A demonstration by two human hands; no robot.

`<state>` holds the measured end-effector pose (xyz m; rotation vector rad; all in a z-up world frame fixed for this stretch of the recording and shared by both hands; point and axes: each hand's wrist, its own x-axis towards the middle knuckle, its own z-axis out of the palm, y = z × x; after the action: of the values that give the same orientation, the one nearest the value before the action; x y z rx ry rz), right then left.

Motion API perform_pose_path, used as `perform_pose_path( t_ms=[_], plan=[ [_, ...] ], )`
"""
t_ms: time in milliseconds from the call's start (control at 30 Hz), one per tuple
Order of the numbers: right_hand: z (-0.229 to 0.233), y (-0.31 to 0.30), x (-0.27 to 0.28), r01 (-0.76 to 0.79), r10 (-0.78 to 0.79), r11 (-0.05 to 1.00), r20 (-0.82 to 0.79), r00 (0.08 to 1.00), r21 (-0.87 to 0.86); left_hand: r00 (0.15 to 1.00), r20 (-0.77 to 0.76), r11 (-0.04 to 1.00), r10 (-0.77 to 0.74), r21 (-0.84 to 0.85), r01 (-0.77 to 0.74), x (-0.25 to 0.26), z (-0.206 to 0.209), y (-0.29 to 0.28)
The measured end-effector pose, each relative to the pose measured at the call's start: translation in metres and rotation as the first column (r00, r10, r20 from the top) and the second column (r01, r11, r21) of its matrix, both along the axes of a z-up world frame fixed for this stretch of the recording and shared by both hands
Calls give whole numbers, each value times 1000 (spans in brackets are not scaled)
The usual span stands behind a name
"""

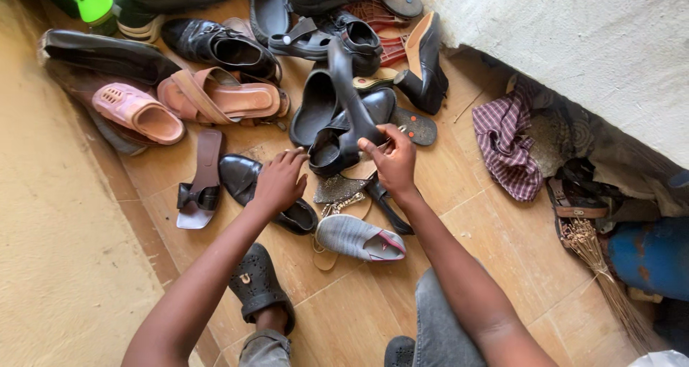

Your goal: The person sorts through a pile of footwear on the floor, picking up and pairing various shoes, sandals, and boots before placing some black shoes and boots into an organized row.

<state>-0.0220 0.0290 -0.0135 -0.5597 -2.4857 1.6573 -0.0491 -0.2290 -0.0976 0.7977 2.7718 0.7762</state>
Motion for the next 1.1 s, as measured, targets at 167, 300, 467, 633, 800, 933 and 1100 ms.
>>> perform_pose_path(
  t_ms=[167,300,467,633,800,933,1100],
  plan=[
    [18,31,-9,156,53,726,-280,959,670,973,-96,977,-209,-57,204,3,-31,54],
    [-10,35,1,28,25,765,-73,997,644,958,11,913,-288,-299,278,5,-74,69],
    [-51,16,18,-562,123,603,630,767,567,954,101,890,-281,-343,299,4,-102,85],
    [-53,14,23,-526,135,587,567,813,615,978,209,1000,5,24,-10,58,-48,92],
    [-48,13,20,-390,147,614,387,910,686,976,155,979,152,114,-171,57,0,63],
    [-42,19,3,-263,23,687,342,939,677,968,133,969,212,100,-225,65,19,56],
    [-51,36,-15,19,-77,799,71,994,600,910,259,926,323,110,-360,68,37,52]
  ],
)
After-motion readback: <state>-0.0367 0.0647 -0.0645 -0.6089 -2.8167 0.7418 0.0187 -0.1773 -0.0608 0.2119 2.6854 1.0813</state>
